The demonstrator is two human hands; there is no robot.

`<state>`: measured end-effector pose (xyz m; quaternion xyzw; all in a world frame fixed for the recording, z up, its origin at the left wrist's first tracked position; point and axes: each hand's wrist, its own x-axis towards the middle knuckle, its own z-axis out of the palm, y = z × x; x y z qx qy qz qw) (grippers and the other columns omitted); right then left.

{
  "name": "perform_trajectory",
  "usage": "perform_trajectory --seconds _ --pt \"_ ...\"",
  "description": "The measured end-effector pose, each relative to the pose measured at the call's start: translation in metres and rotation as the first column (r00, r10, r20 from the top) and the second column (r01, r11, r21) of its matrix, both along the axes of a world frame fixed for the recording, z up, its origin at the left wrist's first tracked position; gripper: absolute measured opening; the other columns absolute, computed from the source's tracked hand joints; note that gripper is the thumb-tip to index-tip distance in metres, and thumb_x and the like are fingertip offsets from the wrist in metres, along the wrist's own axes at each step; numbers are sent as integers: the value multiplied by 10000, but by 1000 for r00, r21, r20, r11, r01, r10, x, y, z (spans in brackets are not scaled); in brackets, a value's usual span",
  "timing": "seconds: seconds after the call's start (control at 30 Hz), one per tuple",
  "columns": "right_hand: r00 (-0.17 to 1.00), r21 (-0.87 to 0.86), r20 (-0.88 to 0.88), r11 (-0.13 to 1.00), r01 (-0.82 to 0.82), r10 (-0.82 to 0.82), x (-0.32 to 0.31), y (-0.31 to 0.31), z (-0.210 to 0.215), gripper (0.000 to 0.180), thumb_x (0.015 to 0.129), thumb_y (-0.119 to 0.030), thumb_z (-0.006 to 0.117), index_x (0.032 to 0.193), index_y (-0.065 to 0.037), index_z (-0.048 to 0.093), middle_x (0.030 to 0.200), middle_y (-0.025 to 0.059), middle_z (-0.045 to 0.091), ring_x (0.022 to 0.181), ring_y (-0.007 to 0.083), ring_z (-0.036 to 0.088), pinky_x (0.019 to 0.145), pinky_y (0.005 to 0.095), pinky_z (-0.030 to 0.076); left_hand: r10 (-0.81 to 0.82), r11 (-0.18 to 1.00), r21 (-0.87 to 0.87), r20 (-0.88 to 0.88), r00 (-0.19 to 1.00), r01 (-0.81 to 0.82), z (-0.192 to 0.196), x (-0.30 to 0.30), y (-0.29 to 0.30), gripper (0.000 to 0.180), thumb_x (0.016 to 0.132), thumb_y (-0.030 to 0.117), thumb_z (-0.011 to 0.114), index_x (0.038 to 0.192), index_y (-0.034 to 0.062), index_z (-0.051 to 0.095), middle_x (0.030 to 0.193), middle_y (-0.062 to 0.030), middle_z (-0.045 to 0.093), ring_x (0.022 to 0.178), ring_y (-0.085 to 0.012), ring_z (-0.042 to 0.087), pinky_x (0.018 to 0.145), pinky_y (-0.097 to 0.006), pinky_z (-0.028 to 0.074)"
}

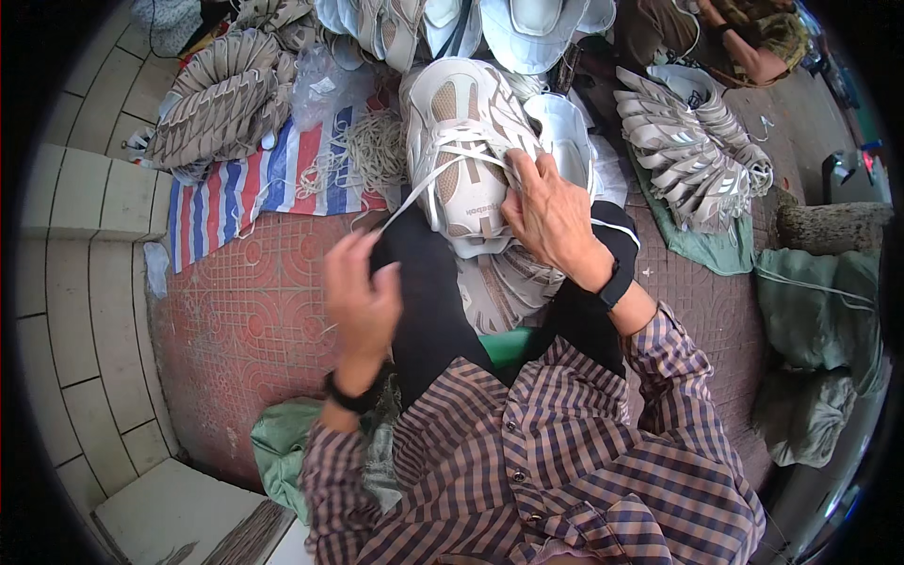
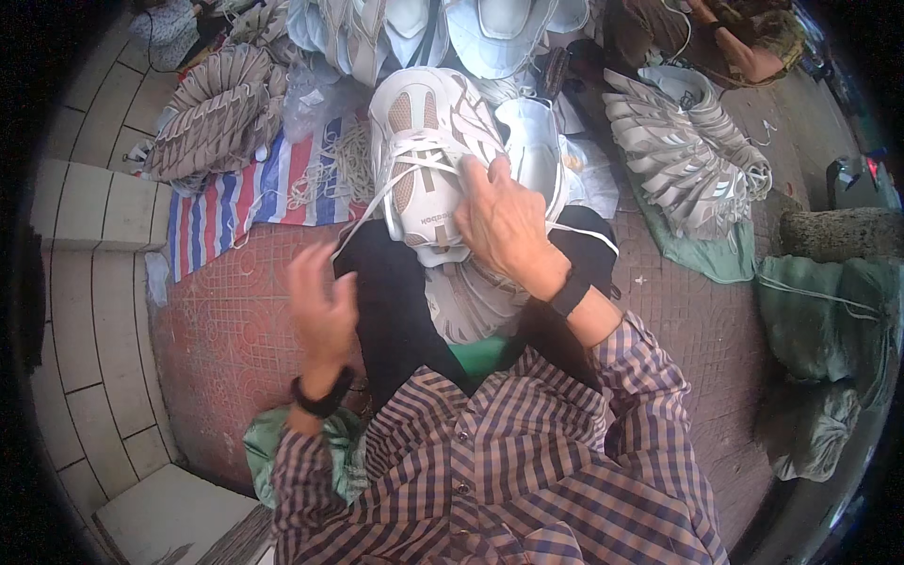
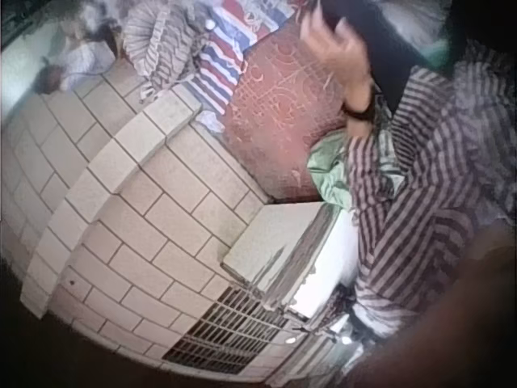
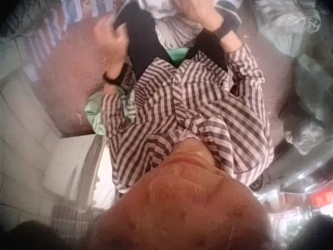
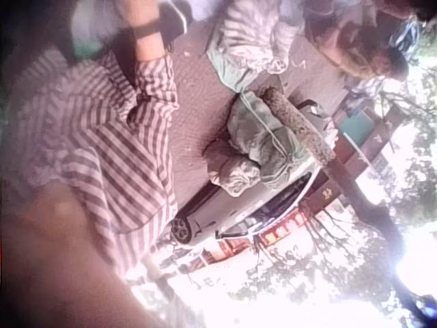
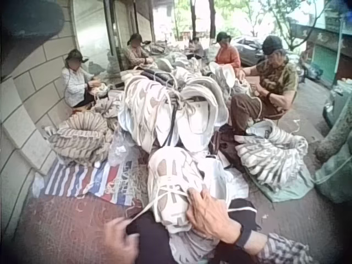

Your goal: Insert laces into a white sneaker and tie them.

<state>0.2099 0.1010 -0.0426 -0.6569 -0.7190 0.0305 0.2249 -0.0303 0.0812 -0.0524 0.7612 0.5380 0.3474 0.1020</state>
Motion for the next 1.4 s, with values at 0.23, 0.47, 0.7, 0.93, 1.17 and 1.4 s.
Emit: perform_trajectory --seconds 0.23,0.47,0.7,0.93,1.17,1.4 --pt "979 -82 21 976 -201 203 21 -23 -14 604 757 -65 531 1308 -14 288 772 149 581 551 321 556 474 390 421 -217 970 -6 -462 860 242 -12 78 17 630 670 211 697 1231 94 435 1319 -138 348 1266 -278 279 1013 -461 238" --pt "976 -26 72 978 -205 207 24 -21 -15 600 759 -99 533 1292 23 286 688 151 580 525 316 565 460 402 419 -80 987 129 -130 988 97 5 75 35 417 663 146 677 1050 88 530 1065 -93 519 1036 -255 471 856 -375 351" --pt "977 -56 93 980 -190 194 24 -19 -18 595 772 -108 522 1304 5 283 711 142 591 528 314 565 468 405 421 -81 935 298 -348 934 192 2 72 73 207 694 89 612 876 72 514 844 -56 497 831 -233 489 732 -337 364" --pt "977 -88 64 976 -198 203 26 -20 -14 618 778 -82 525 1332 -16 259 760 135 601 535 315 561 469 400 420 68 651 -670 520 851 357 -7 39 95 102 744 35 528 841 36 495 685 -75 541 621 -215 527 586 -347 408" --pt "933 31 -109 939 -342 343 5 -43 19 464 744 -58 544 1190 -50 416 800 117 580 546 293 561 467 374 422 -10 990 -135 157 987 32 22 75 100 129 742 130 582 853 67 561 706 -99 536 661 -267 542 613 -362 425" --pt "693 47 -297 735 -677 657 -11 -67 35 267 685 -38 547 948 -40 499 680 80 497 556 270 539 491 359 428 -124 981 28 -680 723 194 23 107 94 169 667 183 655 778 65 605 840 -87 525 884 -243 488 784 -410 337"
